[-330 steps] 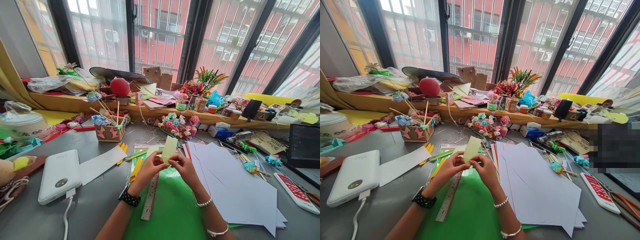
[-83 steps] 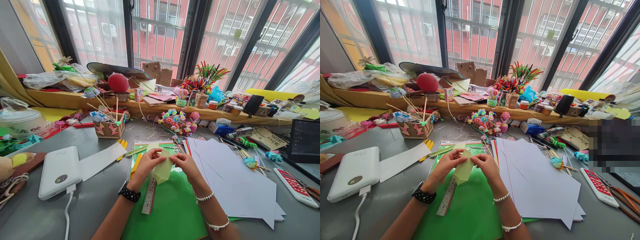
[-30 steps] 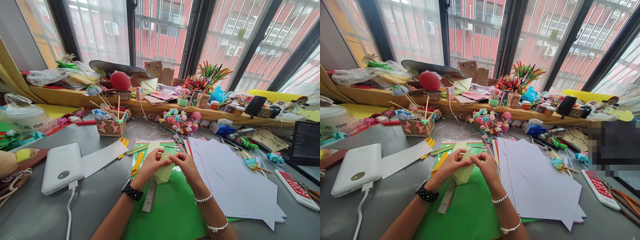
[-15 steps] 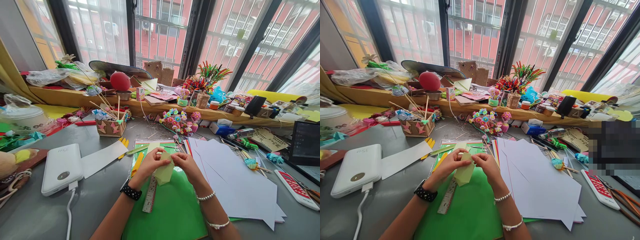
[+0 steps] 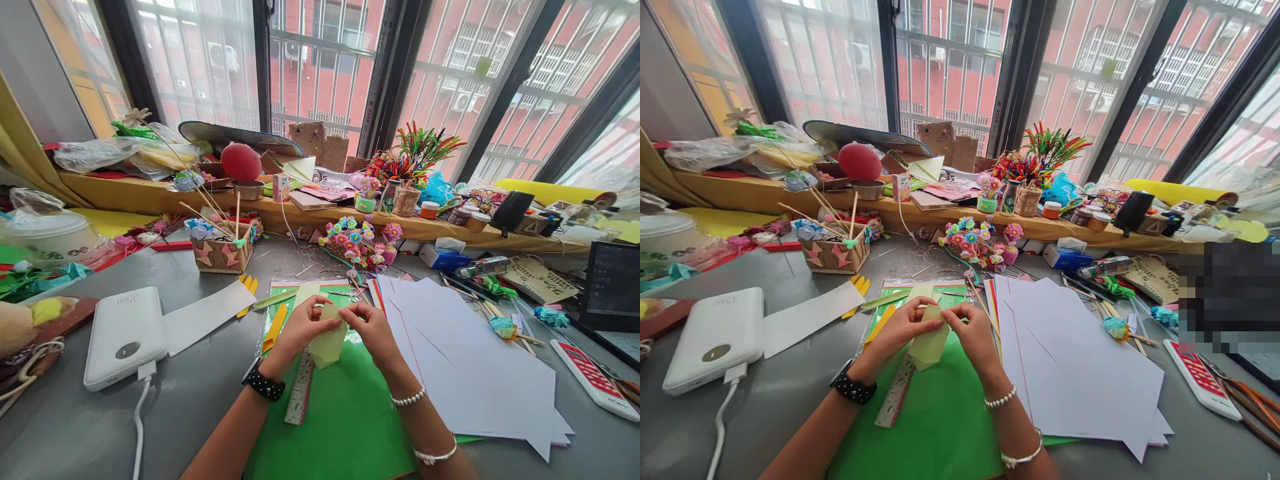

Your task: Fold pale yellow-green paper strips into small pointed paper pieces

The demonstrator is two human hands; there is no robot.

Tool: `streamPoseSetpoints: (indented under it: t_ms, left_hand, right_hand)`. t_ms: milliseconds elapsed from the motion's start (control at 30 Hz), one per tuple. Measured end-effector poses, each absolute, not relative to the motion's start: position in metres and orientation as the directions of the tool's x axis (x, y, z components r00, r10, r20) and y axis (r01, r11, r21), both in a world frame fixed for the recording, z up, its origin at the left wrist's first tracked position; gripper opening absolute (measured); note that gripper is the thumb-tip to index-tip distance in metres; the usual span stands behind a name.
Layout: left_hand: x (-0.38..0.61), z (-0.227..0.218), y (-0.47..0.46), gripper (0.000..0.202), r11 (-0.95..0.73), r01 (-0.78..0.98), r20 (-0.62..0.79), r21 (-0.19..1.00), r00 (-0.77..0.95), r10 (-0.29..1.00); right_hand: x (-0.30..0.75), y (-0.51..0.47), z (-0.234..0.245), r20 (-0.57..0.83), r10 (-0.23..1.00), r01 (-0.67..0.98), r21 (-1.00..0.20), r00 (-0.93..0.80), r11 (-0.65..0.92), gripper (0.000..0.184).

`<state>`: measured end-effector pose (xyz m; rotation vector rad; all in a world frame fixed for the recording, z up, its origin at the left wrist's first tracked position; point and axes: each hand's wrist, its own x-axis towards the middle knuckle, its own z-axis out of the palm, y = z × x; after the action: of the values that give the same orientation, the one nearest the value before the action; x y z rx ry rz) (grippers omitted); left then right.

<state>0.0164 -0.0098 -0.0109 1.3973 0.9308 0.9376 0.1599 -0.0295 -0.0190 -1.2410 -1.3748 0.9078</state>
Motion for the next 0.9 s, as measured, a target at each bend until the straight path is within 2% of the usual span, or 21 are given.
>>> streamPoseSetpoints:
  t_ms: [267, 400, 533, 733, 900]
  left_hand:
    - [0.016, -0.007, -0.012, 0.041, 0.101, -0.027, -0.079, 0.995, 0.442, 0.894]
    - [0.015, -0.010, -0.010, 0.041, 0.112, -0.022, -0.088, 0.994, 0.469, 0.879]
    - [0.014, -0.015, -0.007, 0.039, 0.098, -0.015, -0.080, 0.995, 0.469, 0.879]
    - [0.014, -0.014, -0.008, 0.040, 0.122, -0.035, -0.095, 0.992, 0.442, 0.892]
    - [0.014, -0.006, -0.010, 0.043, 0.154, -0.064, -0.119, 0.986, 0.375, 0.919]
  right_hand:
    - [0.159, -0.031, -0.013, 0.301, 0.952, 0.356, -0.884, -0.063, 0.303, 0.021]
    - [0.157, -0.034, -0.010, 0.359, 0.923, 0.470, -0.796, -0.139, 0.381, 0.020]
    - [0.155, -0.035, -0.014, 0.384, 0.913, 0.529, -0.751, -0.140, 0.397, 0.020]
    - [0.157, -0.029, -0.022, 0.320, 0.940, 0.567, -0.755, -0.121, 0.329, 0.021]
    - [0.161, -0.030, -0.020, 0.291, 0.931, 0.629, -0.687, -0.221, 0.364, 0.025]
